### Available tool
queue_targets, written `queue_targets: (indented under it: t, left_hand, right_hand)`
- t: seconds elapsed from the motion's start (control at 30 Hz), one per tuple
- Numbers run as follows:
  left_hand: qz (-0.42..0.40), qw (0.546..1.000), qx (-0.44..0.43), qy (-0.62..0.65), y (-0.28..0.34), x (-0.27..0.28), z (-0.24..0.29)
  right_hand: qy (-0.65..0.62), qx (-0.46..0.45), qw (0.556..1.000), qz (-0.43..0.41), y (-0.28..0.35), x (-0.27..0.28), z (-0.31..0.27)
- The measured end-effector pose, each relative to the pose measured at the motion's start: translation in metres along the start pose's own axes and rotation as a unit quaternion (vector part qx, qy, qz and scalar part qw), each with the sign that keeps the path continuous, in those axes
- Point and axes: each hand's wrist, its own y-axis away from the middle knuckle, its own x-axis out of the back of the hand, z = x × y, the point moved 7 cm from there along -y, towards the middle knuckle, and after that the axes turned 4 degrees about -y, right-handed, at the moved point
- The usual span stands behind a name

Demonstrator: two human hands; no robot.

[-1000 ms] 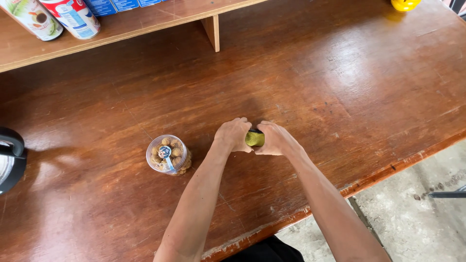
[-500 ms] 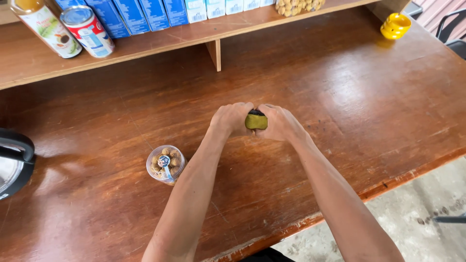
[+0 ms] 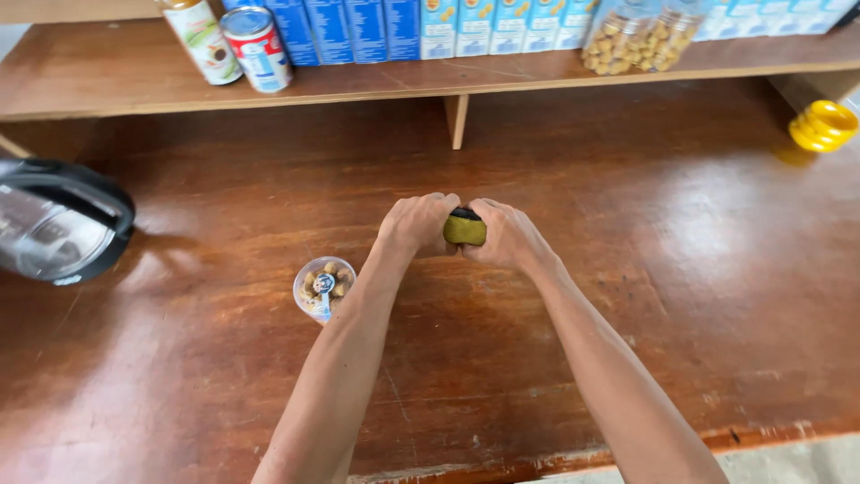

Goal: Wiping a plastic jar of snacks with a cleaning cloth at a coffee shop counter.

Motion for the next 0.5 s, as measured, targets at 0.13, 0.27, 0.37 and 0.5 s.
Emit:
queue_targets:
  t: [0.13, 0.27, 0.37, 0.5]
  left_hand:
    - [0.009, 0.999, 0.045, 0.003, 0.03, 0.012, -0.028]
    - [0.032, 0.994, 0.103, 0.025, 0.063, 0.024, -0.057]
    - [0.053, 0.99, 0.125, 0.035, 0.078, 0.019, -0.086]
    - [0.079, 0.985, 0.149, 0.049, 0.1, 0.015, -0.116]
  right_hand:
    - [-0.036, 0.028, 0.999, -0.02, -0.018, -0.022, -0.021]
    - [-0.093, 0.064, 0.993, -0.024, -0.033, -0.046, -0.045]
    - [-0.119, 0.081, 0.989, -0.034, -0.044, -0.059, -0.064]
    - [-0.132, 0.108, 0.984, -0.046, -0.056, -0.075, -0.089]
